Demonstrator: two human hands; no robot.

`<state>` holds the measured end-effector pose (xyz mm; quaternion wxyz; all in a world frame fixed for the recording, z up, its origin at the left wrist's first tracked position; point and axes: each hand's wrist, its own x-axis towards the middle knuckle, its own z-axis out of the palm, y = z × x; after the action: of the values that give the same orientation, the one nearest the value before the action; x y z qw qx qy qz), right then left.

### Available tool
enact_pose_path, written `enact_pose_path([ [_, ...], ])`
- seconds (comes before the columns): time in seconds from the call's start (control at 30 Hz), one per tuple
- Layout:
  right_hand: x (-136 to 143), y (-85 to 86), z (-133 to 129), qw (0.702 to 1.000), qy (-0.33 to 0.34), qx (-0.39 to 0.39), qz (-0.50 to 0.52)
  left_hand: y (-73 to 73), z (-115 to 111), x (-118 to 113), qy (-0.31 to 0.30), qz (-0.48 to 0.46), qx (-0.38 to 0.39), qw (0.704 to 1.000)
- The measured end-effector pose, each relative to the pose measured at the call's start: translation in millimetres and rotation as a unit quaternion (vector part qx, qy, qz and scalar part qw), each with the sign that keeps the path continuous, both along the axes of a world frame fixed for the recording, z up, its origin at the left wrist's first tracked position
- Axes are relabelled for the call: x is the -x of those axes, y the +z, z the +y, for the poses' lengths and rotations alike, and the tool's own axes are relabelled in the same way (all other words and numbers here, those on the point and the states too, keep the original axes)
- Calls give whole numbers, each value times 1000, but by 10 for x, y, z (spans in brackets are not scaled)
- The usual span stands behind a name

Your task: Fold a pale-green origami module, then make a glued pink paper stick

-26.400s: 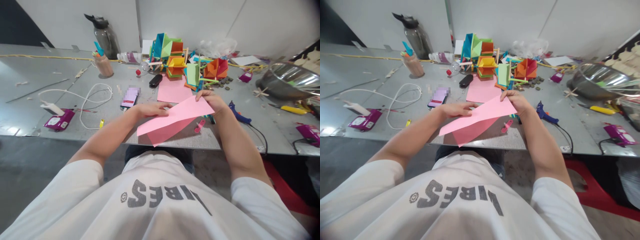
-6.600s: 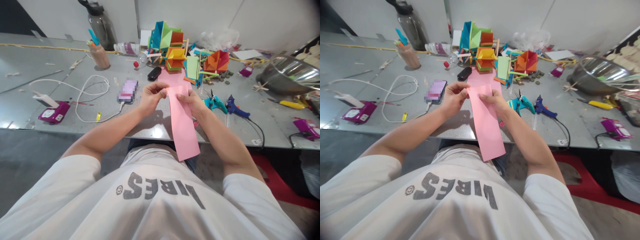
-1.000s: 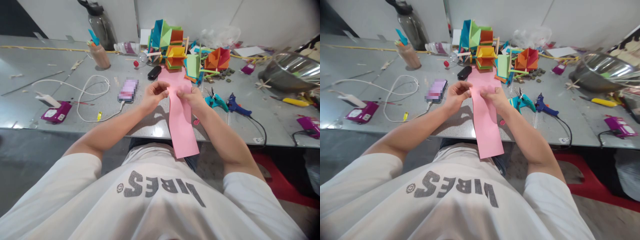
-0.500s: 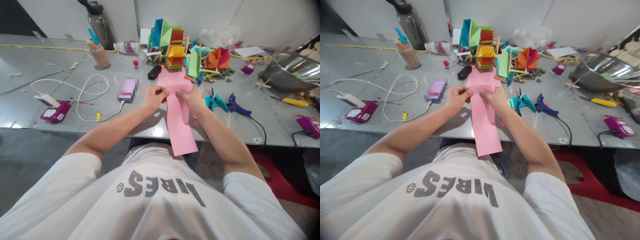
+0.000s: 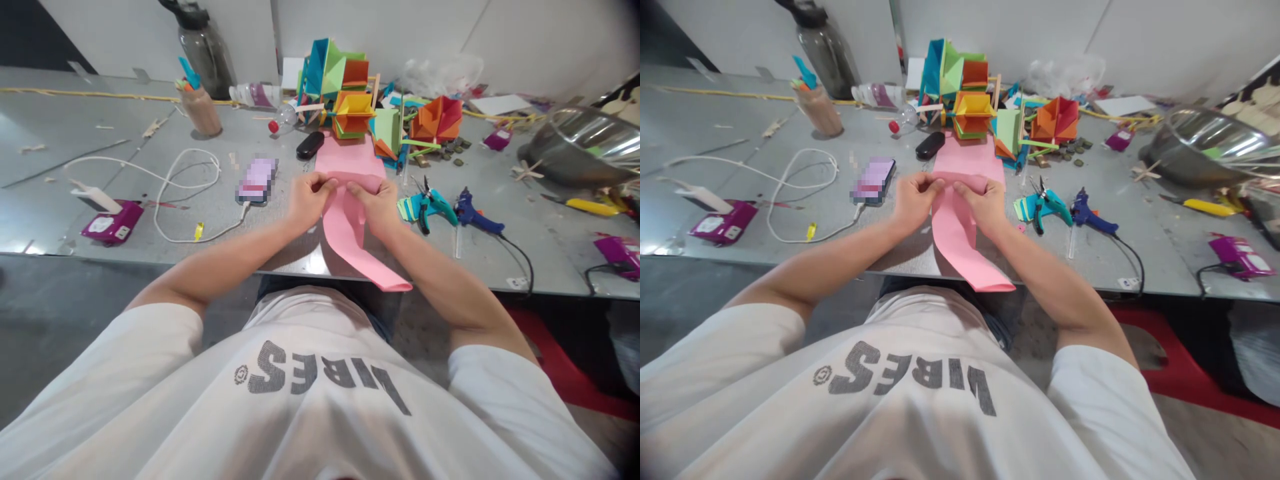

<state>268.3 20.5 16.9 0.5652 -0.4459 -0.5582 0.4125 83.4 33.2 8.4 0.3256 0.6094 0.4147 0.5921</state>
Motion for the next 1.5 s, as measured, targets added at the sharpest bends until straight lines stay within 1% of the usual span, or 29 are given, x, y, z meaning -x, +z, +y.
enact_pose_path([
  [0.13, -32, -19, 59, 1000, -20, -12, 3, -25, 17, 6, 27, 10, -24, 999],
  [0.23, -49, -36, 106, 999, -31, -32, 8, -38, 17, -1, 35, 17, -35, 999],
  [0.43, -92, -68, 184, 997, -56, -60, -5, -58, 34, -21, 44, -8, -32, 998],
  [0.63, -104, -114, 213, 994, -86, -63, -28, -63, 26, -21, 45, 0, -38, 998],
  [0.73, -106, -100, 211, 991, -93, -87, -35, -50, 14, -26, 59, -7, -29, 998],
  [0.8, -111, -94, 216, 991, -72, -98, -49, -29, 11, -23, 77, -10, -23, 997],
  [0.87, -112, -107, 227, 994, -26, -92, -61, -4, 20, -7, 99, -9, -22, 995],
  [1.0, -88, -186, 255, 995, 76, -27, -66, 12, 119, 63, 140, -5, -20, 990],
  [1.07, -74, -214, 272, 991, 103, 4, -80, -16, 216, 106, 157, -1, -12, 987],
  [1.1, -71, -215, 278, 990, 103, 14, -100, -36, 268, 128, 165, 8, -7, 986],
  [1.17, -77, -190, 280, 978, 93, 22, -188, -75, 354, 169, 173, 45, 0, 984],
  [1.2, -85, -168, 271, 964, 91, 21, -250, -86, 376, 188, 172, 73, -2, 982],
  [1.27, -104, -121, 233, 927, 102, 14, -360, -75, 357, 220, 171, 160, -25, 972],
  [1.3, -112, -102, 204, 912, 114, 12, -394, -50, 314, 231, 172, 214, -43, 961],
  [1.37, -116, -83, 135, 894, 130, 4, -430, 26, 184, 238, 174, 345, -78, 919],
  [1.4, -113, -83, 100, 885, 130, -6, -446, 68, 108, 234, 159, 400, -85, 898],
  [1.47, -96, -96, 41, 855, 134, -32, -500, 126, -30, 216, 75, 491, -105, 861],
  [1.5, -85, -105, 18, 837, 135, -43, -529, 131, -84, 206, 33, 522, -123, 844],
])
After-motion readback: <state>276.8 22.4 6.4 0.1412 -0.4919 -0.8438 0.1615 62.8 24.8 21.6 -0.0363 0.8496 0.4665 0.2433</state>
